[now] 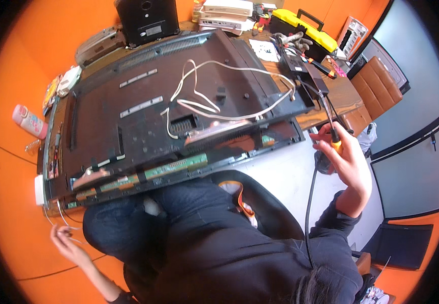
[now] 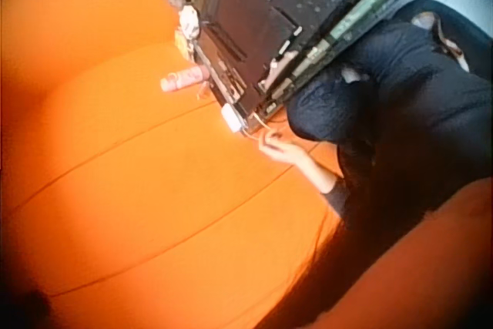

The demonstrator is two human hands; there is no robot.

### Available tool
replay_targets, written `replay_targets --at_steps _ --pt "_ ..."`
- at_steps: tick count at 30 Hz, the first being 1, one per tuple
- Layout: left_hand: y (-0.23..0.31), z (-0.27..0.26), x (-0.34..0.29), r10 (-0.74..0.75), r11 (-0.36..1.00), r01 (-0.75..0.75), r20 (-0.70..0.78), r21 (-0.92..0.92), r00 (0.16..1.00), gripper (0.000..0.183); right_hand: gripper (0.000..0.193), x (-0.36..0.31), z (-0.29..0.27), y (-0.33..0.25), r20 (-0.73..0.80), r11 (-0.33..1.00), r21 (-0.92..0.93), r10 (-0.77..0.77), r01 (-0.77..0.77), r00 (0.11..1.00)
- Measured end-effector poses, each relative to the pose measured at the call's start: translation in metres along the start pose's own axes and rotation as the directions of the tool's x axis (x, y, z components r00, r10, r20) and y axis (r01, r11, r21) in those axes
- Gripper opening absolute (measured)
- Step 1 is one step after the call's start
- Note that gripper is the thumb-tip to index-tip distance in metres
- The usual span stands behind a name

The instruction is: The person uses a screwdriver to remove screws from the back of a CRT monitor, detaches the rear cover, and then removes the stand. The person continues to remove screws from the internal chassis to access the circuit board.

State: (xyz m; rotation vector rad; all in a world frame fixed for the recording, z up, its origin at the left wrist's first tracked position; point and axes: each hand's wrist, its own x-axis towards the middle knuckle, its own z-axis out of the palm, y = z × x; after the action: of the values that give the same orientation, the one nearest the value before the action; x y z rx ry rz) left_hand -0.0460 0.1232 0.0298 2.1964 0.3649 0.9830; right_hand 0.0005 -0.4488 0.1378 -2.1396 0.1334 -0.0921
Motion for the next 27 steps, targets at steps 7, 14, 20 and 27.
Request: replay_targets --at_steps 7,14,20,27 --pt "-0.020 -0.001 0.105 -0.006 0.978 -0.015 0.104 0.208 0.995 0.036 0.023 0.115 0.006 -0.022 -0.208 0.942 0.130 -0.279 0.309 0.938" --pt "-0.037 0.049 0.173 -0.342 0.901 0.187 0.375 0.391 0.862 0.047 0.029 0.230 0.036 0.005 0.225 0.962 -0.269 0.117 -0.054 0.967" --pt "-0.031 0.060 0.183 -0.477 0.870 0.465 0.518 0.164 0.710 0.027 0.036 0.252 0.070 -0.007 0.211 0.927 -0.163 0.367 -0.338 0.906" --pt "-0.028 0.042 0.163 -0.551 0.829 0.441 0.365 0.345 0.750 0.037 0.060 0.253 0.067 -0.005 0.121 0.881 -0.352 0.378 -0.316 0.918"
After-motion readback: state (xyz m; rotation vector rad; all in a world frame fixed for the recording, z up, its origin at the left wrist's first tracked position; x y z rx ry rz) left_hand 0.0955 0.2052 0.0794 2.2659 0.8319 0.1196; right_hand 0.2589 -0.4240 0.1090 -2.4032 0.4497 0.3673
